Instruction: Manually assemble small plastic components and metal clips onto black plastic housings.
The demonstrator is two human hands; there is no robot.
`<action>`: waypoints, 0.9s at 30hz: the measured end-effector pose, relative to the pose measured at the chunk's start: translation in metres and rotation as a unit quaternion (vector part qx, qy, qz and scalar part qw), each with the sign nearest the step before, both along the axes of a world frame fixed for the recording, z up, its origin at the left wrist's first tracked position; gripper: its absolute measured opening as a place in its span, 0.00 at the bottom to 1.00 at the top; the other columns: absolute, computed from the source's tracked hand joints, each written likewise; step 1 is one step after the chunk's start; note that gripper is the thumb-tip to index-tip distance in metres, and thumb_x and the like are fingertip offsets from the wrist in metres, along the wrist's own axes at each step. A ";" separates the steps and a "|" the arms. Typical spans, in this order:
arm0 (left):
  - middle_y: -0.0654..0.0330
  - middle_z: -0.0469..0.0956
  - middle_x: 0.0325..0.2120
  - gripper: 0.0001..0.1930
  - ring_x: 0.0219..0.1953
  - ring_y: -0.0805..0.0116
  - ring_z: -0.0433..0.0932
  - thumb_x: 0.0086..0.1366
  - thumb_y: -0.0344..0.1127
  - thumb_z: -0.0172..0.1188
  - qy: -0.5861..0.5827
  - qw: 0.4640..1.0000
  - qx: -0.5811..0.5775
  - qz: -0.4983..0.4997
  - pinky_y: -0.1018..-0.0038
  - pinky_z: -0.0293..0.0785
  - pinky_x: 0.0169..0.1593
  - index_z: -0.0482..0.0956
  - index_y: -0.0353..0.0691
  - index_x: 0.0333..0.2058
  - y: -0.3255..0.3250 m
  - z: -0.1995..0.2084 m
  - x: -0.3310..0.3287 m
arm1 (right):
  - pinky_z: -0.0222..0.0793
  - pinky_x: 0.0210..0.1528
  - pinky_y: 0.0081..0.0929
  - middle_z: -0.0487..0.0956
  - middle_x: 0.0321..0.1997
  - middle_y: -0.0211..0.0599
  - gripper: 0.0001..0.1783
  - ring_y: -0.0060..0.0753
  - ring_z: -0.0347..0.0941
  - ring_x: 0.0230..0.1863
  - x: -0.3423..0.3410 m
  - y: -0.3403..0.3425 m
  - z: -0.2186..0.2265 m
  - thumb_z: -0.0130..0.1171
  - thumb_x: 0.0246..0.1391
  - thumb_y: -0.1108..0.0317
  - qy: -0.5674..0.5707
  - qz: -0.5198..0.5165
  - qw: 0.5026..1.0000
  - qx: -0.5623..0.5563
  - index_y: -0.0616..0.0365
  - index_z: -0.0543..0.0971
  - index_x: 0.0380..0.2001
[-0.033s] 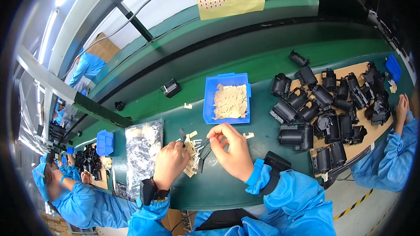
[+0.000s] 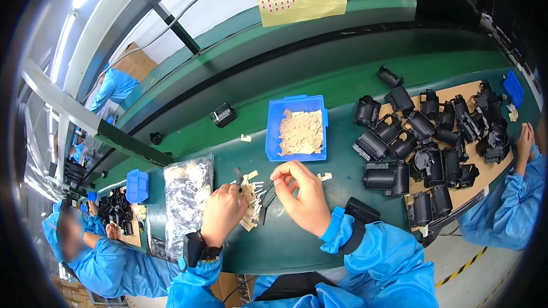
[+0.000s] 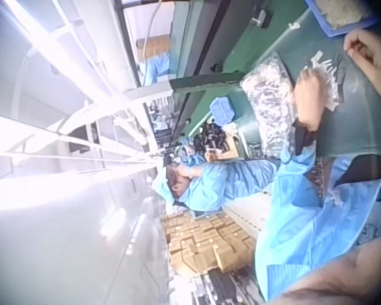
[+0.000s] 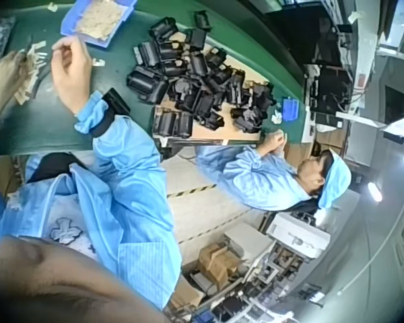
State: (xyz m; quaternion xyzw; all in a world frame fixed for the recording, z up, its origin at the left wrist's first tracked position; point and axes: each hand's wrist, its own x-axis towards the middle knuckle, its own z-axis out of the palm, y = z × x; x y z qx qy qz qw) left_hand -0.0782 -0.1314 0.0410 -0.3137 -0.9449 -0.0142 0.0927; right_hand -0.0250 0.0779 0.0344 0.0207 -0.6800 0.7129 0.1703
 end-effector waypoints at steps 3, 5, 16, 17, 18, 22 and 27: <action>0.49 0.76 0.23 0.04 0.25 0.50 0.79 0.54 0.28 0.57 0.012 1.000 -0.020 0.015 0.63 0.78 0.30 0.74 0.33 0.27 0.000 -0.006 -0.002 | 0.67 0.33 0.20 0.76 0.34 0.32 0.04 0.22 0.72 0.34 0.001 -0.002 0.000 0.55 0.55 0.79 -0.001 0.000 1.000 0.002 0.62 0.75 0.34; 0.48 0.77 0.22 0.04 0.25 0.50 0.80 0.54 0.27 0.56 0.014 0.999 -0.017 0.037 0.63 0.78 0.28 0.73 0.33 0.26 0.004 -0.007 -0.003 | 0.67 0.33 0.20 0.76 0.34 0.32 0.04 0.22 0.72 0.34 0.000 0.000 0.000 0.55 0.55 0.79 0.013 -0.006 1.000 0.018 0.62 0.75 0.34; 0.57 0.80 0.27 0.07 0.28 0.67 0.78 0.55 0.16 0.61 -0.056 0.894 0.428 -0.121 0.76 0.73 0.31 0.81 0.33 0.31 0.037 0.072 -0.008 | 0.68 0.42 0.21 0.76 0.39 0.33 0.10 0.23 0.72 0.41 0.001 0.007 0.002 0.51 0.62 0.72 -0.009 0.078 0.995 -0.069 0.60 0.70 0.46; 0.57 0.80 0.28 0.08 0.29 0.70 0.77 0.54 0.14 0.60 -0.109 0.856 0.484 -0.149 0.77 0.73 0.32 0.81 0.32 0.31 0.039 0.062 -0.007 | 0.68 0.43 0.23 0.76 0.39 0.34 0.13 0.24 0.72 0.42 0.001 0.009 0.006 0.50 0.63 0.70 -0.004 0.114 0.985 -0.130 0.59 0.67 0.50; 0.59 0.81 0.29 0.11 0.34 0.68 0.79 0.50 0.15 0.64 -0.142 0.840 0.504 -0.145 0.74 0.75 0.38 0.85 0.38 0.31 0.043 0.059 -0.005 | 0.68 0.43 0.23 0.76 0.39 0.34 0.13 0.24 0.72 0.42 0.000 0.011 0.008 0.50 0.63 0.70 -0.002 0.112 0.986 -0.125 0.59 0.67 0.50; 0.60 0.79 0.28 0.10 0.34 0.70 0.77 0.50 0.15 0.64 -0.211 0.766 0.594 -0.129 0.75 0.75 0.38 0.85 0.38 0.29 0.052 0.028 -0.010 | 0.67 0.44 0.24 0.75 0.39 0.35 0.16 0.26 0.72 0.43 -0.005 0.016 0.009 0.49 0.65 0.67 0.000 0.226 0.945 -0.237 0.58 0.63 0.53; 0.64 0.81 0.26 0.09 0.34 0.67 0.76 0.47 0.20 0.69 -0.170 0.770 0.586 -0.185 0.73 0.73 0.40 0.84 0.41 0.27 0.058 0.009 -0.022 | 0.69 0.48 0.24 0.74 0.39 0.34 0.17 0.23 0.71 0.43 -0.005 0.013 0.005 0.54 0.61 0.75 0.009 0.250 0.929 -0.274 0.59 0.64 0.51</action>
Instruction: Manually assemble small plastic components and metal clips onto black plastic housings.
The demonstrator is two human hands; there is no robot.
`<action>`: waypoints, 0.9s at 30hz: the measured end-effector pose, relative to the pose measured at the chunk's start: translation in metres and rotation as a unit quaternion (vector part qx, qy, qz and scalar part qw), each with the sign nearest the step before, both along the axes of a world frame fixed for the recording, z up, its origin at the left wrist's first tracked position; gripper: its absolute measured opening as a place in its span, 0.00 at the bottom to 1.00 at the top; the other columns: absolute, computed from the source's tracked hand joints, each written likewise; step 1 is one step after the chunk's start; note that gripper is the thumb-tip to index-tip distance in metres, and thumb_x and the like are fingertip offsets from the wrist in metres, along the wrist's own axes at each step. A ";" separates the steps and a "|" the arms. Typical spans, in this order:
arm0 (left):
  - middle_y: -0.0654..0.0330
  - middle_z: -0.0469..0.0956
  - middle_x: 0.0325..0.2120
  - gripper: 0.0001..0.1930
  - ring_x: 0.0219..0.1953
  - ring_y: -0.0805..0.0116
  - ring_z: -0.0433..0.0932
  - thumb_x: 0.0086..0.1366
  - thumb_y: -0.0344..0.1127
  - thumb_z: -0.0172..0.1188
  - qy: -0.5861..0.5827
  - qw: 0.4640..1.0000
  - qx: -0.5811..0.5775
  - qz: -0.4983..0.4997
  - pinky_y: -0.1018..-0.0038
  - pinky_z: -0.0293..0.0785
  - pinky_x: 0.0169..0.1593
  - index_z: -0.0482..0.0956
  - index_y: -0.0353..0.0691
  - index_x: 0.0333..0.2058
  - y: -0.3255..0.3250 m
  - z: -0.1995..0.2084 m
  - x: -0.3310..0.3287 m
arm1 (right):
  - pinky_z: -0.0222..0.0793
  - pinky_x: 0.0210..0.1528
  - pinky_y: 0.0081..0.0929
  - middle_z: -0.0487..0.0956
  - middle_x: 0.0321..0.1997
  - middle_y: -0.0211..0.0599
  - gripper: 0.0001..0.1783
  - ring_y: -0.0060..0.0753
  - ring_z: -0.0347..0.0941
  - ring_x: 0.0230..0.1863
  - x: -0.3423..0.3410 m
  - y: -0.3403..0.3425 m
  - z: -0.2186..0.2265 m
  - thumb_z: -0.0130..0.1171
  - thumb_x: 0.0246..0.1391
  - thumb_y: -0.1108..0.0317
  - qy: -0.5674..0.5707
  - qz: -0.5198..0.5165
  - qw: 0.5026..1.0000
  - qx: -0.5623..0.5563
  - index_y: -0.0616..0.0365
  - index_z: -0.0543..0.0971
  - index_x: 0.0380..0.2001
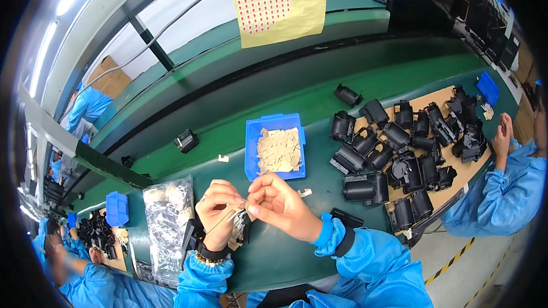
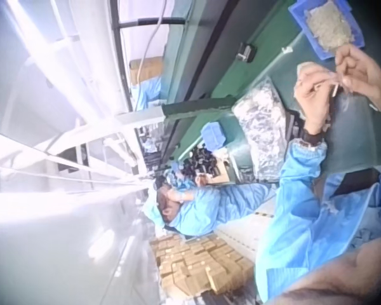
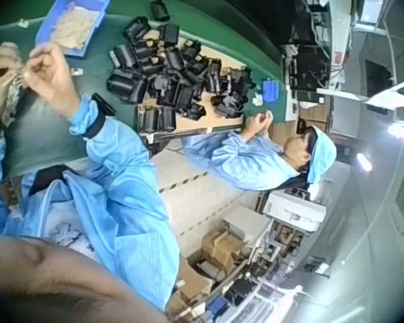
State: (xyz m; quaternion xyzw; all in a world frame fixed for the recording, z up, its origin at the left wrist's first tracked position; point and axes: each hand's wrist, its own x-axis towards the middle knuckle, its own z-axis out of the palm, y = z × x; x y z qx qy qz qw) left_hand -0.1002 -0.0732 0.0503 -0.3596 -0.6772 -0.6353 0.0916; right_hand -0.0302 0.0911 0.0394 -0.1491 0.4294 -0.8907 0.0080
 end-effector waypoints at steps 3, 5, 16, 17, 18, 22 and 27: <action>0.65 0.82 0.26 0.08 0.37 0.66 0.76 0.47 0.22 0.71 -0.022 0.999 0.012 -0.019 0.72 0.73 0.42 0.84 0.42 0.27 -0.002 -0.004 -0.001 | 0.70 0.50 0.23 0.75 0.40 0.34 0.17 0.21 0.72 0.44 0.000 -0.002 -0.003 0.58 0.58 0.79 -0.005 -0.044 0.998 0.036 0.61 0.66 0.48; 0.65 0.82 0.26 0.08 0.38 0.66 0.76 0.47 0.22 0.70 -0.040 0.998 0.003 -0.044 0.72 0.72 0.43 0.84 0.41 0.26 -0.004 -0.007 -0.003 | 0.70 0.49 0.22 0.75 0.41 0.34 0.16 0.21 0.73 0.44 0.000 -0.002 -0.005 0.59 0.58 0.78 0.002 -0.083 0.993 0.079 0.61 0.67 0.47; 0.62 0.81 0.30 0.08 0.41 0.64 0.76 0.48 0.21 0.70 -0.145 0.981 0.029 -0.127 0.70 0.72 0.47 0.84 0.39 0.29 -0.014 -0.017 -0.002 | 0.73 0.40 0.21 0.80 0.37 0.35 0.06 0.23 0.76 0.38 -0.003 -0.001 -0.004 0.63 0.54 0.78 0.074 -0.147 0.964 0.207 0.63 0.80 0.37; 0.61 0.81 0.31 0.09 0.41 0.64 0.76 0.49 0.20 0.69 -0.147 0.981 0.040 -0.122 0.71 0.72 0.47 0.84 0.38 0.29 -0.015 -0.018 -0.001 | 0.73 0.40 0.21 0.80 0.37 0.35 0.06 0.23 0.76 0.38 -0.003 -0.002 -0.005 0.63 0.54 0.78 0.075 -0.149 0.964 0.209 0.63 0.80 0.37; 0.60 0.80 0.31 0.09 0.40 0.64 0.77 0.49 0.19 0.69 -0.150 0.980 0.053 -0.121 0.71 0.73 0.47 0.84 0.37 0.30 -0.013 -0.019 -0.001 | 0.73 0.39 0.22 0.80 0.37 0.36 0.07 0.24 0.76 0.37 -0.003 -0.001 -0.006 0.63 0.53 0.79 0.103 -0.185 0.947 0.242 0.62 0.81 0.36; 0.59 0.78 0.32 0.08 0.39 0.68 0.77 0.52 0.17 0.67 -0.193 0.977 0.047 -0.073 0.75 0.75 0.44 0.83 0.33 0.31 -0.009 -0.014 0.010 | 0.75 0.40 0.26 0.81 0.33 0.40 0.08 0.33 0.78 0.37 -0.003 -0.004 -0.004 0.64 0.48 0.84 0.150 -0.274 0.905 0.289 0.63 0.80 0.32; 0.60 0.78 0.33 0.05 0.36 0.74 0.76 0.58 0.22 0.66 -0.330 0.931 0.144 -0.054 0.79 0.73 0.41 0.81 0.35 0.33 -0.004 -0.015 0.026 | 0.74 0.40 0.27 0.80 0.36 0.36 0.08 0.34 0.77 0.39 -0.005 -0.015 -0.009 0.64 0.48 0.81 0.173 -0.337 0.876 0.298 0.61 0.81 0.33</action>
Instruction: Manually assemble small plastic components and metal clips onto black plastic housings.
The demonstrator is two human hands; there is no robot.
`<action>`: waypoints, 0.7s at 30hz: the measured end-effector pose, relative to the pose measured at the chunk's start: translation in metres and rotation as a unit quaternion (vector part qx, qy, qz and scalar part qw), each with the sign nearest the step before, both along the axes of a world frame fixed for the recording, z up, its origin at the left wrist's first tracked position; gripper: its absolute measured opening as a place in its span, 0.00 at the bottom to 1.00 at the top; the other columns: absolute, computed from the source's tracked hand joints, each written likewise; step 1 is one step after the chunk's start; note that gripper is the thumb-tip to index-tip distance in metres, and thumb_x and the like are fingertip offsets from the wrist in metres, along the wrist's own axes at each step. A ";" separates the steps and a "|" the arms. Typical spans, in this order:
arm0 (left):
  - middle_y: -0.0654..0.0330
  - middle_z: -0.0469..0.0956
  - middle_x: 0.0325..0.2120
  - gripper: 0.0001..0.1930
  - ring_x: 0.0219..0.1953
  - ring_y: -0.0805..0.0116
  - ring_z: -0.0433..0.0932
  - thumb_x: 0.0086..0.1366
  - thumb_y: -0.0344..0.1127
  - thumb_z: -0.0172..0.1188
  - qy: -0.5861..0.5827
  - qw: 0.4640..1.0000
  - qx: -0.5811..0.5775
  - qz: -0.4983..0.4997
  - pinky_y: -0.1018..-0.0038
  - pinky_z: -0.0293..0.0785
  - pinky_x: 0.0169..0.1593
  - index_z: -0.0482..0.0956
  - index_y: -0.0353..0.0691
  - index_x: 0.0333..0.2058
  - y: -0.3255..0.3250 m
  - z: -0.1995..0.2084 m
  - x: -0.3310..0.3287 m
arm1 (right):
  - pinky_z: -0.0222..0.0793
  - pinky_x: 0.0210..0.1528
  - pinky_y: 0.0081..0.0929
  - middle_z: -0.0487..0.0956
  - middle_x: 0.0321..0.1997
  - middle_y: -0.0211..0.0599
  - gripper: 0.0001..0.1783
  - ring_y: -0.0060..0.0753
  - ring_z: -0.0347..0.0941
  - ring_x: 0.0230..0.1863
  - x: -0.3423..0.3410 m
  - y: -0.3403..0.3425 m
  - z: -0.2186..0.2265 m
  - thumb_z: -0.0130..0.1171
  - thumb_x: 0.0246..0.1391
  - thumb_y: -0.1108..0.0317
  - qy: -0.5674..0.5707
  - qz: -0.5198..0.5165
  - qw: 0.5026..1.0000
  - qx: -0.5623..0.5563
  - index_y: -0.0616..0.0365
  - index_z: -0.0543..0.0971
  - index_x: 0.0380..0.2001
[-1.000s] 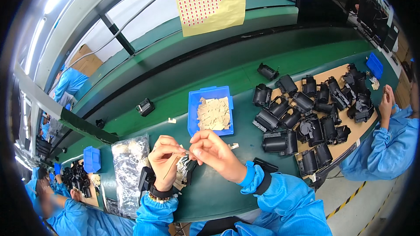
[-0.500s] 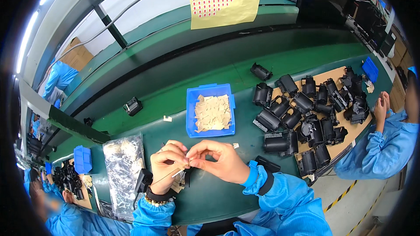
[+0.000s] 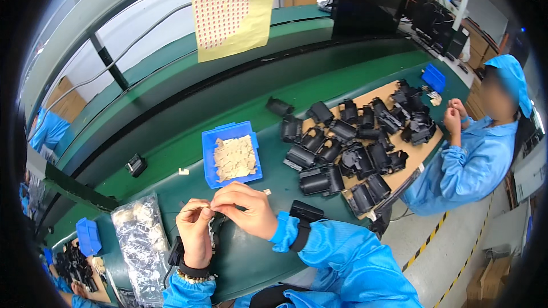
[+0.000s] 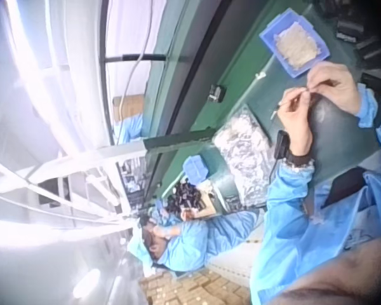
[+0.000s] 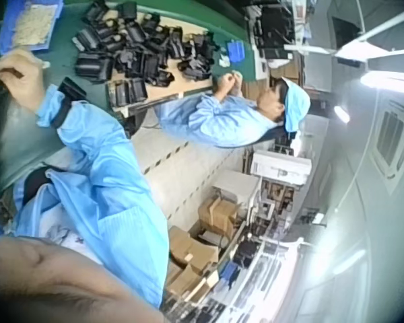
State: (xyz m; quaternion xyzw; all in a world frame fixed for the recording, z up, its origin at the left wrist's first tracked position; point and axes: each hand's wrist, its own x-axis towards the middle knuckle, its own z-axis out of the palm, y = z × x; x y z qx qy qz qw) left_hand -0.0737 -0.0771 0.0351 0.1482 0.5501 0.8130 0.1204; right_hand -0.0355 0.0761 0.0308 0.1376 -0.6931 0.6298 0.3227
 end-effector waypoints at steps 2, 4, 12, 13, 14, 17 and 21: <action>0.61 0.78 0.34 0.05 0.36 0.75 0.75 0.60 0.25 0.65 -0.020 1.000 0.020 -0.004 0.79 0.72 0.41 0.81 0.36 0.35 0.004 -0.004 0.003 | 0.74 0.41 0.28 0.80 0.36 0.36 0.07 0.34 0.77 0.39 -0.001 0.000 0.001 0.64 0.49 0.81 0.011 -0.022 0.999 0.019 0.61 0.81 0.33; 0.65 0.78 0.35 0.05 0.36 0.78 0.75 0.63 0.29 0.64 -0.141 0.987 0.076 -0.002 0.80 0.71 0.41 0.80 0.39 0.37 0.008 -0.001 0.009 | 0.73 0.39 0.25 0.79 0.38 0.36 0.08 0.32 0.75 0.40 -0.004 0.000 -0.002 0.62 0.51 0.81 0.037 -0.039 0.997 0.051 0.60 0.79 0.35; 0.66 0.81 0.35 0.06 0.38 0.77 0.79 0.64 0.32 0.64 -0.129 0.992 0.008 0.006 0.82 0.74 0.37 0.79 0.42 0.38 0.006 -0.001 -0.004 | 0.71 0.33 0.22 0.75 0.36 0.36 0.04 0.25 0.72 0.37 -0.016 0.020 0.016 0.57 0.59 0.76 -0.067 -0.140 0.988 0.026 0.61 0.74 0.37; 0.65 0.81 0.35 0.06 0.38 0.74 0.81 0.64 0.31 0.63 -0.114 0.993 0.008 0.035 0.82 0.77 0.35 0.79 0.40 0.39 0.006 0.000 -0.008 | 0.71 0.33 0.23 0.75 0.36 0.36 0.05 0.25 0.72 0.38 -0.016 0.031 0.019 0.56 0.58 0.76 -0.087 -0.156 0.978 0.110 0.61 0.74 0.38; 0.64 0.81 0.34 0.05 0.37 0.73 0.82 0.64 0.31 0.63 -0.107 0.993 -0.006 0.044 0.82 0.78 0.34 0.79 0.40 0.38 0.005 0.000 -0.011 | 0.72 0.36 0.28 0.76 0.37 0.38 0.10 0.32 0.73 0.40 -0.014 0.043 0.019 0.57 0.55 0.78 -0.069 -0.200 0.953 0.218 0.61 0.74 0.42; 0.61 0.81 0.33 0.05 0.33 0.70 0.83 0.65 0.29 0.62 -0.094 0.993 -0.030 0.067 0.81 0.79 0.30 0.78 0.36 0.38 -0.004 0.005 -0.020 | 0.73 0.44 0.34 0.76 0.41 0.38 0.18 0.41 0.73 0.45 0.012 0.047 0.042 0.61 0.49 0.74 -0.059 -0.305 0.863 0.398 0.59 0.74 0.45; 0.58 0.81 0.28 0.05 0.29 0.71 0.83 0.65 0.30 0.61 -0.035 0.996 -0.075 0.044 0.81 0.78 0.30 0.77 0.35 0.37 -0.009 0.011 -0.017 | 0.72 0.39 0.32 0.73 0.36 0.37 0.13 0.39 0.72 0.42 0.068 0.069 0.061 0.64 0.42 0.73 -0.206 -0.294 0.771 0.527 0.60 0.76 0.34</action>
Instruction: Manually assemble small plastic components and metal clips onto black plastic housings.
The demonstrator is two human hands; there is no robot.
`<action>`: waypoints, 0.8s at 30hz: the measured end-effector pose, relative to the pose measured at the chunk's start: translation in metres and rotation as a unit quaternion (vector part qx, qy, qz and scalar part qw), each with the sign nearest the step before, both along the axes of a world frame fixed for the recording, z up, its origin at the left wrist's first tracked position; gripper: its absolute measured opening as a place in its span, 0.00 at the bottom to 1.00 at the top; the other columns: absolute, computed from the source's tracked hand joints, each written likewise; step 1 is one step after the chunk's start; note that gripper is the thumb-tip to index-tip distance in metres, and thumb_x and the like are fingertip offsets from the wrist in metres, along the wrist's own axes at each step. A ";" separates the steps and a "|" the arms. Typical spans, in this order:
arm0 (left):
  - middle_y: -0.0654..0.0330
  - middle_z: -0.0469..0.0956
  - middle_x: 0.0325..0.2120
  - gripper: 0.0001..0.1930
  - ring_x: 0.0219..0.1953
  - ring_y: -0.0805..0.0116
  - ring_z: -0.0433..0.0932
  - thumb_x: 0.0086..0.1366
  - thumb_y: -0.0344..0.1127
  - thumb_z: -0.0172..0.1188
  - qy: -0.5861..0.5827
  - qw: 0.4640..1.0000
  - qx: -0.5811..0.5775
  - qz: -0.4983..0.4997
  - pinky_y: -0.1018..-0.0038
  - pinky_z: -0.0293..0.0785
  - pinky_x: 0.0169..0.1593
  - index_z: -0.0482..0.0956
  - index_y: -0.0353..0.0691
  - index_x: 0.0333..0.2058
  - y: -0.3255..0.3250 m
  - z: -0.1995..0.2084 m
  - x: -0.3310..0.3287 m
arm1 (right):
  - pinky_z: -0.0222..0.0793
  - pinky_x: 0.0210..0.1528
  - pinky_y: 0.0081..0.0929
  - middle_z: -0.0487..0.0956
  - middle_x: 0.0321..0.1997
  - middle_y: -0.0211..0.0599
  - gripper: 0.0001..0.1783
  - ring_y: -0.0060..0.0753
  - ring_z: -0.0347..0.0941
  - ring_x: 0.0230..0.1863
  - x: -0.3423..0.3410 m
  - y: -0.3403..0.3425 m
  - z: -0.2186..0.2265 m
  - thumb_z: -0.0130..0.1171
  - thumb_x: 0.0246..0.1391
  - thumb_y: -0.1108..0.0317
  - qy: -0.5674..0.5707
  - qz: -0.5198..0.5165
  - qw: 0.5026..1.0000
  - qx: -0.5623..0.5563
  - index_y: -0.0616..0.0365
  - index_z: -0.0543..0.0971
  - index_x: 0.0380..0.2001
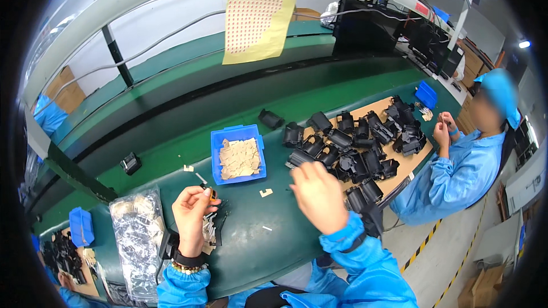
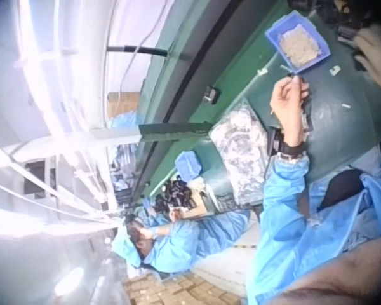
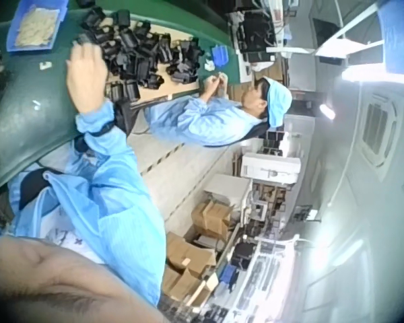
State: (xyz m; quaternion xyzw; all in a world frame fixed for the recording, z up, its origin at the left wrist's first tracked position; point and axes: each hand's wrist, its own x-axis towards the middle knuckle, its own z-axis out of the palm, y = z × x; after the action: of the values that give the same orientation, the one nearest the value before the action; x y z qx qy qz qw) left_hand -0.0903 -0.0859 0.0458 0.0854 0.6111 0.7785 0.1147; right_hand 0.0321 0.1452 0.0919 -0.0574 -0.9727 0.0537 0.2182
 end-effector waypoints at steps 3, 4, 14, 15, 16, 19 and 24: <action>0.56 0.81 0.29 0.05 0.29 0.69 0.83 0.66 0.28 0.60 -0.017 0.997 0.024 -0.074 0.80 0.80 0.31 0.76 0.33 0.36 0.007 0.007 0.008 | 0.71 0.37 0.31 0.71 0.31 0.36 0.07 0.38 0.70 0.38 0.014 0.026 -0.025 0.60 0.36 0.75 -0.047 -0.035 0.989 0.137 0.61 0.75 0.24; 0.56 0.81 0.29 0.05 0.29 0.69 0.83 0.66 0.28 0.60 -0.019 0.997 0.024 -0.073 0.80 0.80 0.31 0.76 0.33 0.36 0.008 0.007 0.009 | 0.71 0.37 0.31 0.71 0.31 0.36 0.07 0.38 0.70 0.38 0.012 0.032 -0.032 0.60 0.36 0.75 -0.048 -0.034 0.989 0.138 0.61 0.75 0.24; 0.49 0.82 0.33 0.04 0.33 0.64 0.84 0.66 0.27 0.59 -0.066 0.990 0.035 -0.118 0.77 0.83 0.34 0.75 0.32 0.35 0.002 0.010 0.010 | 0.73 0.36 0.33 0.77 0.33 0.42 0.08 0.44 0.76 0.34 0.005 0.008 0.019 0.60 0.46 0.80 0.058 -0.001 0.996 -0.073 0.63 0.75 0.33; 0.49 0.82 0.32 0.04 0.33 0.63 0.84 0.65 0.26 0.59 -0.066 0.987 0.039 -0.139 0.77 0.83 0.34 0.75 0.32 0.35 0.000 0.011 0.010 | 0.76 0.39 0.30 0.80 0.36 0.43 0.06 0.40 0.79 0.36 0.004 0.005 0.022 0.57 0.57 0.77 0.023 -0.010 0.977 -0.213 0.65 0.73 0.37; 0.49 0.82 0.32 0.04 0.32 0.62 0.84 0.65 0.26 0.59 -0.067 0.984 0.043 -0.160 0.76 0.83 0.34 0.74 0.32 0.34 -0.001 0.013 0.011 | 0.76 0.39 0.30 0.80 0.36 0.43 0.06 0.40 0.79 0.36 -0.002 0.000 0.020 0.57 0.57 0.77 0.021 -0.008 0.976 -0.214 0.65 0.73 0.37; 0.50 0.81 0.30 0.04 0.32 0.60 0.84 0.64 0.25 0.59 -0.051 0.978 0.073 -0.189 0.75 0.83 0.33 0.73 0.32 0.33 -0.004 0.018 0.014 | 0.78 0.46 0.30 0.79 0.41 0.42 0.09 0.33 0.79 0.43 -0.032 -0.027 0.005 0.52 0.64 0.73 0.032 0.173 0.721 -0.670 0.64 0.69 0.45; 0.55 0.83 0.29 0.05 0.30 0.73 0.82 0.61 0.24 0.64 -0.021 0.984 0.099 -0.149 0.78 0.81 0.34 0.77 0.31 0.35 -0.005 0.008 0.007 | 0.76 0.51 0.32 0.77 0.47 0.42 0.14 0.33 0.77 0.47 -0.060 -0.063 -0.033 0.48 0.67 0.68 0.016 0.205 0.588 -0.782 0.62 0.66 0.52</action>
State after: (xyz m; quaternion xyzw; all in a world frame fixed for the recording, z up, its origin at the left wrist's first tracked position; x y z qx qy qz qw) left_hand -0.0834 -0.0914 0.0538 0.1705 0.5090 0.8108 0.2333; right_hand -0.0280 0.0823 0.0589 -0.0040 -0.5387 0.8379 0.0880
